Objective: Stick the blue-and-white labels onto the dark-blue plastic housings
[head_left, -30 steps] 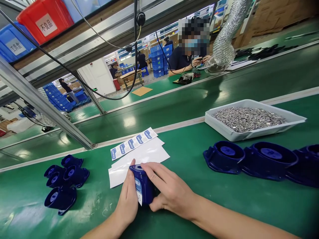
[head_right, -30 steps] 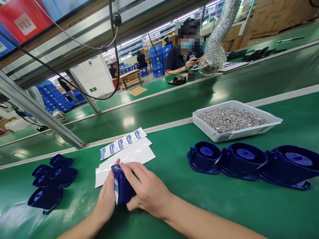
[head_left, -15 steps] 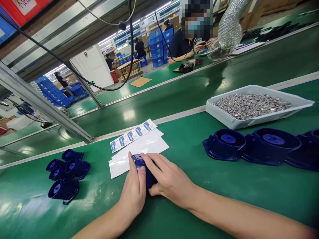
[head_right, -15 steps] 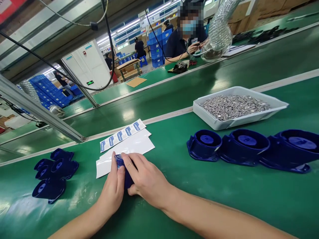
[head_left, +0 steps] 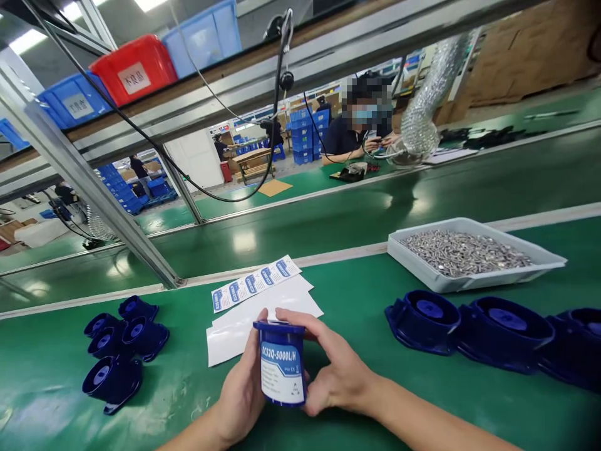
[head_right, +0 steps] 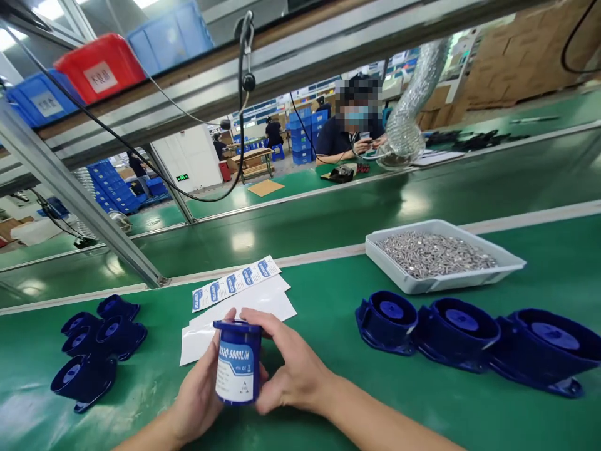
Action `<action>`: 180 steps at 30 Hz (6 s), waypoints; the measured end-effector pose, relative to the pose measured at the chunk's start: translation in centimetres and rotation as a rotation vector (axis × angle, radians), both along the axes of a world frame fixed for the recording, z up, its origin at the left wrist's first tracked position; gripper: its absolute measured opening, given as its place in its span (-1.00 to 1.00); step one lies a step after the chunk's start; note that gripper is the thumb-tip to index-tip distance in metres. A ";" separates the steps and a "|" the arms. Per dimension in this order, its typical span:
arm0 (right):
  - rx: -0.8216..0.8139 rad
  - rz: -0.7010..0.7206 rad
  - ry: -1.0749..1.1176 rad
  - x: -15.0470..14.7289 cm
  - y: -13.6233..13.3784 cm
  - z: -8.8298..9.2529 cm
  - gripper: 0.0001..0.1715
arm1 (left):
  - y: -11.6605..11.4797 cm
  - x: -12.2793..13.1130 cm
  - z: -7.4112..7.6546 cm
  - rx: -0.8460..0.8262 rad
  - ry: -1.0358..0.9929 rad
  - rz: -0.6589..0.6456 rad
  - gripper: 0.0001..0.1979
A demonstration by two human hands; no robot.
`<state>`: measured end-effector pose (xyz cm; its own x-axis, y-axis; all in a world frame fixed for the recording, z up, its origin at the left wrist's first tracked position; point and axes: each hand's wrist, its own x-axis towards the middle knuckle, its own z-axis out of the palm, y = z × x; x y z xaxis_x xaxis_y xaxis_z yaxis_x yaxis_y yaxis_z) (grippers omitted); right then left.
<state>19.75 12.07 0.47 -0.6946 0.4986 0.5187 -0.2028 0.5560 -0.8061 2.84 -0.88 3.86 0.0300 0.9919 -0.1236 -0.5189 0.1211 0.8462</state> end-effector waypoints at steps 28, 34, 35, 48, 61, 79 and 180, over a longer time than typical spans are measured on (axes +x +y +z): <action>0.606 -0.217 -0.029 -0.9 -2.4 0.5 0.23 | -0.9 -2.2 0.4 0.070 0.516 -0.061 -0.45; 0.601 -0.271 -0.224 -1.4 -3.8 1.0 0.18 | -0.8 -1.7 1.3 -0.007 0.821 0.004 -0.41; 0.611 -0.284 -0.241 -1.5 -4.0 1.1 0.19 | -0.7 -1.6 1.3 -0.008 0.844 0.001 -0.42; 0.605 -0.284 -0.323 -0.5 -3.5 1.7 0.21 | -1.0 -1.3 2.0 0.010 1.006 -0.125 -0.31; -0.012 -0.035 -0.034 0.3 -1.0 1.4 0.33 | 0.5 -1.3 0.0 0.036 0.221 0.012 0.02; 0.663 -0.280 -0.114 -1.6 -3.0 1.1 0.20 | -0.5 -0.5 0.0 0.004 0.852 0.221 -0.24; 1.009 -0.322 0.032 1.4 -2.3 3.6 -0.65 | 0.2 -0.9 -2.0 0.257 0.766 0.370 -0.11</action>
